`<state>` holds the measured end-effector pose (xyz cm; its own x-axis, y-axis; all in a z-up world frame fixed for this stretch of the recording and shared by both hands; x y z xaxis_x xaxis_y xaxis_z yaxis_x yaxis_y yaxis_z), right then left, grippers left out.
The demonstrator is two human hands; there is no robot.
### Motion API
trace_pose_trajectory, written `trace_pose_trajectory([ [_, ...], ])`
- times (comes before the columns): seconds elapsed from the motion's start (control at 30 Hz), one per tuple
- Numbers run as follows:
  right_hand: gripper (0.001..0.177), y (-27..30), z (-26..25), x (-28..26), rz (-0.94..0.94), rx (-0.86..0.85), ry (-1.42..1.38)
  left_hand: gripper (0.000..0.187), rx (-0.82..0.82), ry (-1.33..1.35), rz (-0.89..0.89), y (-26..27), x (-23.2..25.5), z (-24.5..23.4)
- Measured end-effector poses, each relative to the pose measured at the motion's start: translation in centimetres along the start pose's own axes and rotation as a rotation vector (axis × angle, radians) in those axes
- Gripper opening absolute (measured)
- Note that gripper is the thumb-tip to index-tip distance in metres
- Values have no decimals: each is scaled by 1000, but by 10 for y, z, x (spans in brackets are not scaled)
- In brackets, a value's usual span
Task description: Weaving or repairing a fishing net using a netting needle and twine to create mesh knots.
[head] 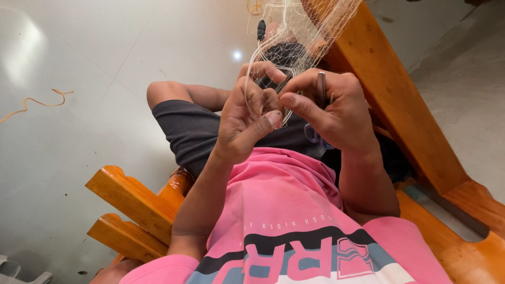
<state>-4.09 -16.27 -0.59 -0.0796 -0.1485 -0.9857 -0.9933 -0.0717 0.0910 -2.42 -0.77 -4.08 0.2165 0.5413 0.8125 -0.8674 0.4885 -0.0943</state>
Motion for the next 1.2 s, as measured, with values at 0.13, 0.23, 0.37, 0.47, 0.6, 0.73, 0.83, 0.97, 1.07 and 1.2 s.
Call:
trace_pose_trajectory([
  [0.13, 15, 2, 4, 1, -69, 182, 88, 25, -8, -28, 6, -4, -1, 2],
  [0.23, 17, 2, 7, -1, -37, 212, 147, 25, -1, -2, 17, -4, -4, 2],
  [0.37, 13, 1, 8, -2, -69, 102, 85, 26, 9, -36, 9, -3, -2, 1],
  [0.47, 12, 6, 6, 0, -144, 272, 167, 26, 17, -53, 11, -5, -2, 4],
  [0.6, 29, 12, -7, -3, -226, 519, 77, 27, 70, -90, 22, -4, 2, 3],
  [0.73, 40, 23, -20, -7, -17, 276, 159, 26, 61, -76, 20, -4, 2, 2],
  [0.83, 35, 32, -26, 0, 27, 35, 411, 26, 92, -90, 40, -3, 2, 2],
  [0.97, 29, 36, -22, -1, -94, -14, 436, 25, 153, -52, 27, -2, 1, 2],
  [1.07, 22, 33, -19, -3, -109, 27, 381, 25, 166, -59, 36, -3, 1, 3],
  [1.2, 17, 24, -12, -15, -299, 37, 323, 25, 185, -81, 52, -3, 3, 5],
])
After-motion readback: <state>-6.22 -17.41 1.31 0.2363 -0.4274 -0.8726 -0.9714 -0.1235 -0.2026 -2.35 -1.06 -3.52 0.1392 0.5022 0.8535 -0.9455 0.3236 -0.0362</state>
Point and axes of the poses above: each hand's wrist, its own y-axis away from the middle knuckle, its own z-axis out of the palm, x = y × z, the point moved 2 cm from there along -y, towards the middle knuckle, and after that the axes turned 2 degrees about x, right-handed, at the moved point
